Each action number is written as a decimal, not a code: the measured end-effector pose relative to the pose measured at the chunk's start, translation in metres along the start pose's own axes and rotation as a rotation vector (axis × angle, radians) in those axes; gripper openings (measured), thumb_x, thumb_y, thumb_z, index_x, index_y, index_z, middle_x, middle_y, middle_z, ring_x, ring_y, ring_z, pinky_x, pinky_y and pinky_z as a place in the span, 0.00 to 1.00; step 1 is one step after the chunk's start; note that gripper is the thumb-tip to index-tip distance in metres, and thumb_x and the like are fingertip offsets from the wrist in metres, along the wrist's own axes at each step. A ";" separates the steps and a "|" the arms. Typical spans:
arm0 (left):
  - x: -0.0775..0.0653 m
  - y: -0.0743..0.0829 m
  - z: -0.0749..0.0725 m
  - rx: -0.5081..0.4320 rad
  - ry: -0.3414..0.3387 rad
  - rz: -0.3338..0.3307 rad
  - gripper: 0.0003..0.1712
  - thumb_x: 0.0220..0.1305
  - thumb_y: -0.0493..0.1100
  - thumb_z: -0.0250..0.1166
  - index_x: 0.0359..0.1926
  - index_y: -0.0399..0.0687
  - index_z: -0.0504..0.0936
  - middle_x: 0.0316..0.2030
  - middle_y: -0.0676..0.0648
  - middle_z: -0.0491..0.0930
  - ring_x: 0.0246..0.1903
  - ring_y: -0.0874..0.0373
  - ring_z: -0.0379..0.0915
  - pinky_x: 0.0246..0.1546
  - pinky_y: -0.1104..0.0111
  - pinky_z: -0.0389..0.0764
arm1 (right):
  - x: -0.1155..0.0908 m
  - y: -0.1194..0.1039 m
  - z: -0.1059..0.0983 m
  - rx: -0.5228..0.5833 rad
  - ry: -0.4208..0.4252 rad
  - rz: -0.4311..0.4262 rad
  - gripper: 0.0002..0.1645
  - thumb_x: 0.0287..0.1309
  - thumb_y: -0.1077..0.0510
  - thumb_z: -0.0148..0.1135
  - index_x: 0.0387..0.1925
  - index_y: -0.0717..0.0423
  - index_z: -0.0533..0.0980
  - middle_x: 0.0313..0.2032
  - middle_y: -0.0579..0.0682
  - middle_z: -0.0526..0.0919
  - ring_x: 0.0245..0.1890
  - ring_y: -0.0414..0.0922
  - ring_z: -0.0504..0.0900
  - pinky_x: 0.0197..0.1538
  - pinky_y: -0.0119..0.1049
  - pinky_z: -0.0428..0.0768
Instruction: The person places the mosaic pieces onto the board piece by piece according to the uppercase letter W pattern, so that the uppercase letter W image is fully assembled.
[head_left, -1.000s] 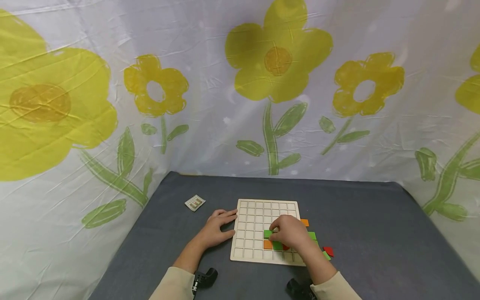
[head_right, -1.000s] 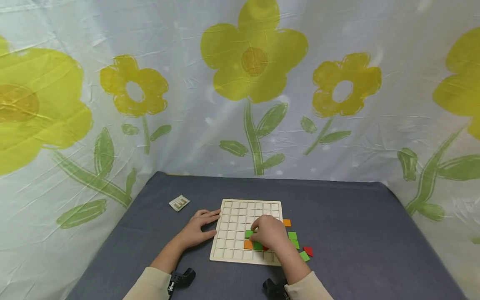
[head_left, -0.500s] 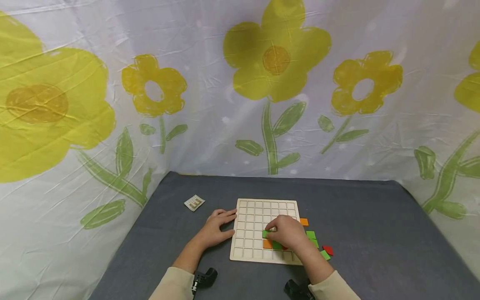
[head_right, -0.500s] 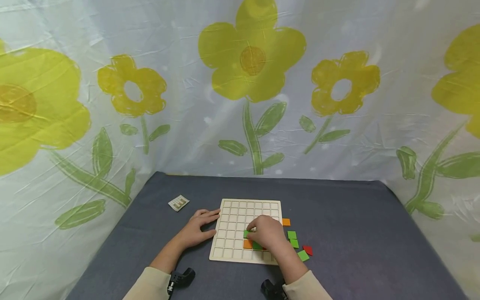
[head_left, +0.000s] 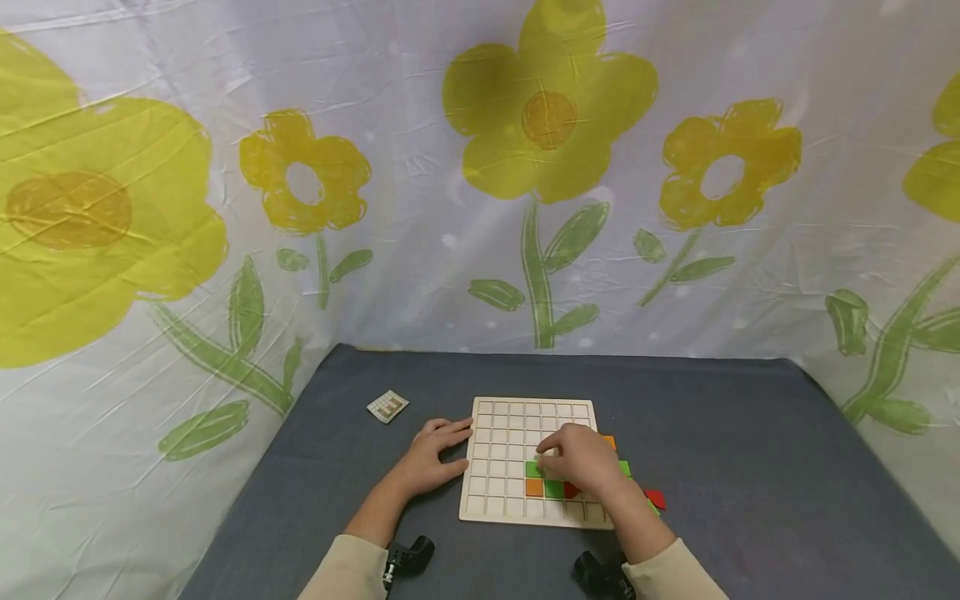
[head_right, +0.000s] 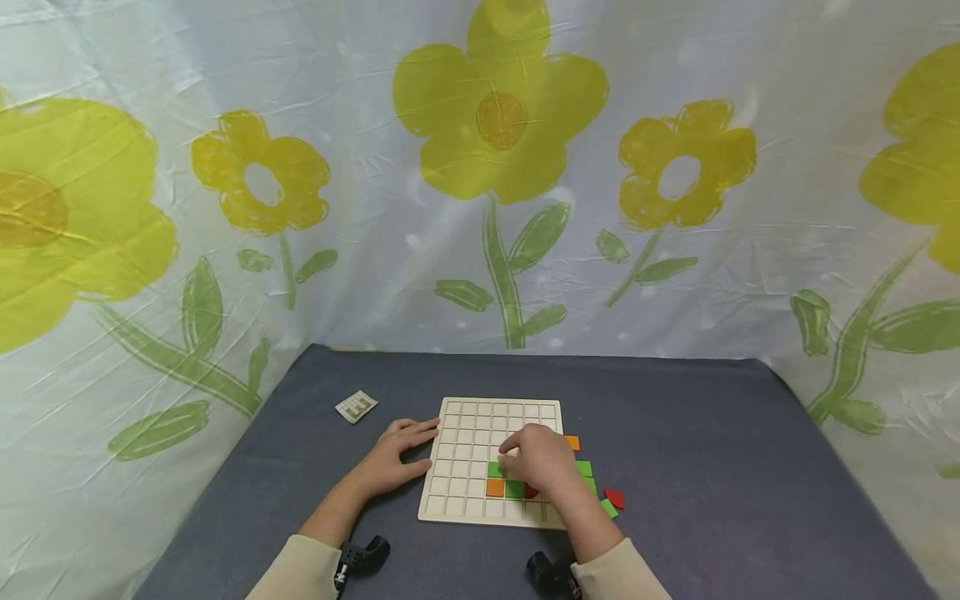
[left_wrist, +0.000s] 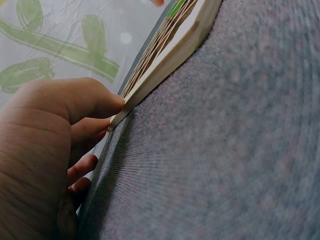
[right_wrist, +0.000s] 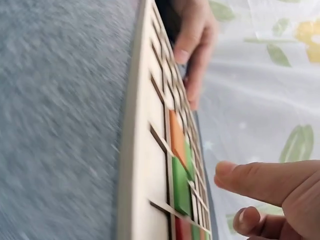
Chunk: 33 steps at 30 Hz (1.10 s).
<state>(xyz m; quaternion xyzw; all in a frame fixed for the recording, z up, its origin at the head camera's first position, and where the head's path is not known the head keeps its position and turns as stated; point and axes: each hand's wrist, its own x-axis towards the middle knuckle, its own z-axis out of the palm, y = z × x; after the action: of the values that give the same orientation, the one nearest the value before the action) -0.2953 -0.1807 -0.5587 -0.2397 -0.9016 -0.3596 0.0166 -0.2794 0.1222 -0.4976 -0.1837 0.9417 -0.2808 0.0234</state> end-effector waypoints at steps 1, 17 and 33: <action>0.000 0.000 0.000 0.003 -0.001 -0.001 0.32 0.66 0.43 0.69 0.70 0.41 0.76 0.73 0.48 0.69 0.67 0.46 0.61 0.62 0.41 0.63 | 0.000 0.001 -0.002 -0.001 0.010 0.004 0.08 0.59 0.54 0.74 0.40 0.47 0.91 0.25 0.40 0.82 0.22 0.38 0.72 0.24 0.36 0.71; 0.002 -0.002 0.000 0.026 0.005 0.018 0.32 0.66 0.43 0.69 0.69 0.40 0.76 0.73 0.48 0.69 0.66 0.45 0.61 0.62 0.40 0.62 | -0.007 0.041 -0.047 0.054 0.055 0.172 0.16 0.63 0.57 0.71 0.51 0.56 0.88 0.39 0.52 0.84 0.34 0.46 0.77 0.34 0.42 0.77; 0.002 -0.003 0.001 0.037 0.009 0.042 0.32 0.66 0.44 0.69 0.69 0.39 0.77 0.72 0.47 0.70 0.65 0.44 0.62 0.62 0.39 0.61 | -0.012 0.080 -0.052 0.011 0.019 0.309 0.17 0.59 0.60 0.73 0.51 0.61 0.87 0.48 0.63 0.85 0.41 0.55 0.82 0.43 0.52 0.81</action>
<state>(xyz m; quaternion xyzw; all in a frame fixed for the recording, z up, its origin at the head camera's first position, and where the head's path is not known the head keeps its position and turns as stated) -0.2980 -0.1813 -0.5611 -0.2564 -0.9028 -0.3437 0.0327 -0.3027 0.2154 -0.4981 -0.0339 0.9573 -0.2809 0.0586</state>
